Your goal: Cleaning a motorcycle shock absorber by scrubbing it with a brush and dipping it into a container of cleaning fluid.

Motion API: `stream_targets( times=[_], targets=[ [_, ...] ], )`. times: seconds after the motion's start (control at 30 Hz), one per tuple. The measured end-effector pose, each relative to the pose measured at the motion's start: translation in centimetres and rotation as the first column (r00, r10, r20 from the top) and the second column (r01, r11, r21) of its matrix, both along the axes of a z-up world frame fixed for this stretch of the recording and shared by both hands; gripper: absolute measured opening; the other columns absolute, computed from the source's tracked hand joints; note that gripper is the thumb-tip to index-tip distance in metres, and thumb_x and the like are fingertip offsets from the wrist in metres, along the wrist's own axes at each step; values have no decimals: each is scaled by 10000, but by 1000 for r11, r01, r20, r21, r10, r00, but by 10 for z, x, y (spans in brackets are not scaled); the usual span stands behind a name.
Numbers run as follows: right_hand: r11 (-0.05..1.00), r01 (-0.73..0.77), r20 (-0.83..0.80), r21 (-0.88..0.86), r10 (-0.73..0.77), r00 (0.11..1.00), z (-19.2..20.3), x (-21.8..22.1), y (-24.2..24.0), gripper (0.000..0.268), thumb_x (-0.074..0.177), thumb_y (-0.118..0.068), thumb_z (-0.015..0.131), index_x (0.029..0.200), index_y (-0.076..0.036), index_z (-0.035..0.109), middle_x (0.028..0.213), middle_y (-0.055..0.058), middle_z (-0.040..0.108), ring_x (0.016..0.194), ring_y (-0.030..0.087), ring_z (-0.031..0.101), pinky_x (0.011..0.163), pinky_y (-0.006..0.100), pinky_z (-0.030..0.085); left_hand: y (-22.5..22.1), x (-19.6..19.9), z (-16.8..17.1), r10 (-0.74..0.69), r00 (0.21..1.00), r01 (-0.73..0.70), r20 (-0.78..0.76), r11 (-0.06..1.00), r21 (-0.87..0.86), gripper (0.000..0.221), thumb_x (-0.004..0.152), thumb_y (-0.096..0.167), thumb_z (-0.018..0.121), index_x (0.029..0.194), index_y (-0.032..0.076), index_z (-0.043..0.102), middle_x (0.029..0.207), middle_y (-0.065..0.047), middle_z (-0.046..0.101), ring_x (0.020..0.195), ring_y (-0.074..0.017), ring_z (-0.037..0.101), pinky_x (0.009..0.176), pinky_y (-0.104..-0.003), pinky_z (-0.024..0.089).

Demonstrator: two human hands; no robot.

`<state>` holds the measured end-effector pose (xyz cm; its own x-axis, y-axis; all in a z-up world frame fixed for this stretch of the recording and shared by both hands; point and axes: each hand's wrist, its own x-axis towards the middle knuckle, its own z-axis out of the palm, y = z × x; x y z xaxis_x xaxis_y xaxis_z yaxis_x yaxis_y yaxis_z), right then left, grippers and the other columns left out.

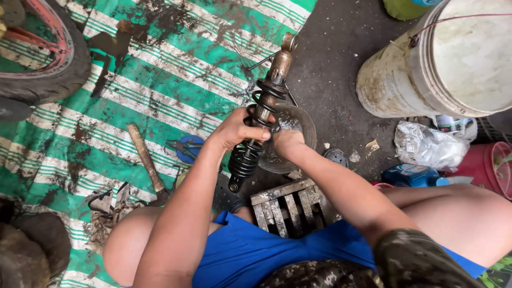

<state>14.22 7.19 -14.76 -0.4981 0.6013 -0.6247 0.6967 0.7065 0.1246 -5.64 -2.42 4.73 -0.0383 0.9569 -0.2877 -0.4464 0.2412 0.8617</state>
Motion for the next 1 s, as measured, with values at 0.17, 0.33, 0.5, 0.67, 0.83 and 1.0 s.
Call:
stream_targets(
  times=[0.17, 0.33, 0.5, 0.67, 0.83, 1.0],
  targets=[
    [991, 100, 29, 92, -103, 994, 237, 60, 15, 317, 1061, -270, 577, 1153, -185, 869, 965, 133, 871, 939, 365, 851, 673, 613, 649, 15, 16, -48, -148, 882, 54, -448, 975, -215, 538, 566, 256, 1044, 1047, 93, 866, 830, -87, 818, 793, -252, 798, 742, -406, 638],
    [911, 407, -125, 74, -396, 910, 299, 156, 55, 398, 1106, -429, 606, 1376, -206, 796, 1133, 205, 873, 1166, 463, 804, 977, 643, 634, 23, 43, -66, -414, 646, 55, -641, 863, -502, 618, 545, 483, 977, 1057, 160, 854, 1025, -58, 859, 1107, -326, 815, 940, -473, 645],
    [845, 534, -484, -5, -470, 738, 224, 193, 83, 323, 1152, -429, 665, 1398, -258, 785, 1129, 126, 835, 1185, 432, 759, 1008, 641, 603, 22, 52, -84, -456, 649, 76, -610, 836, -544, 618, 562, 554, 1003, 1035, 184, 858, 991, -44, 851, 1057, -334, 827, 901, -479, 651],
    [830, 545, -573, -118, -505, 646, 230, 97, 86, 327, 1150, -474, 624, 1173, -207, 812, 932, 219, 785, 1085, 503, 747, 906, 678, 586, 25, 57, -72, -493, 650, 91, -578, 805, -586, 616, 596, 510, 973, 1076, 144, 849, 1117, -86, 857, 1216, -345, 785, 981, -481, 631],
    [852, 505, -646, -140, -465, 605, 205, 66, 87, 321, 1140, -469, 655, 1086, -191, 808, 848, 191, 772, 1006, 469, 779, 827, 628, 603, 21, 62, -81, -515, 644, 106, -565, 792, -601, 664, 598, 508, 993, 1114, 117, 847, 1145, -112, 855, 1241, -349, 778, 1017, -485, 624],
    [820, 571, -532, -45, -503, 681, 183, 147, 92, 399, 1151, -518, 661, 1014, -155, 757, 791, 243, 721, 991, 522, 746, 821, 672, 570, 19, 64, -59, -523, 663, 131, -536, 786, -605, 524, 623, 374, 931, 1048, 82, 837, 1139, -149, 853, 1242, -360, 777, 1004, -487, 628]
  ],
)
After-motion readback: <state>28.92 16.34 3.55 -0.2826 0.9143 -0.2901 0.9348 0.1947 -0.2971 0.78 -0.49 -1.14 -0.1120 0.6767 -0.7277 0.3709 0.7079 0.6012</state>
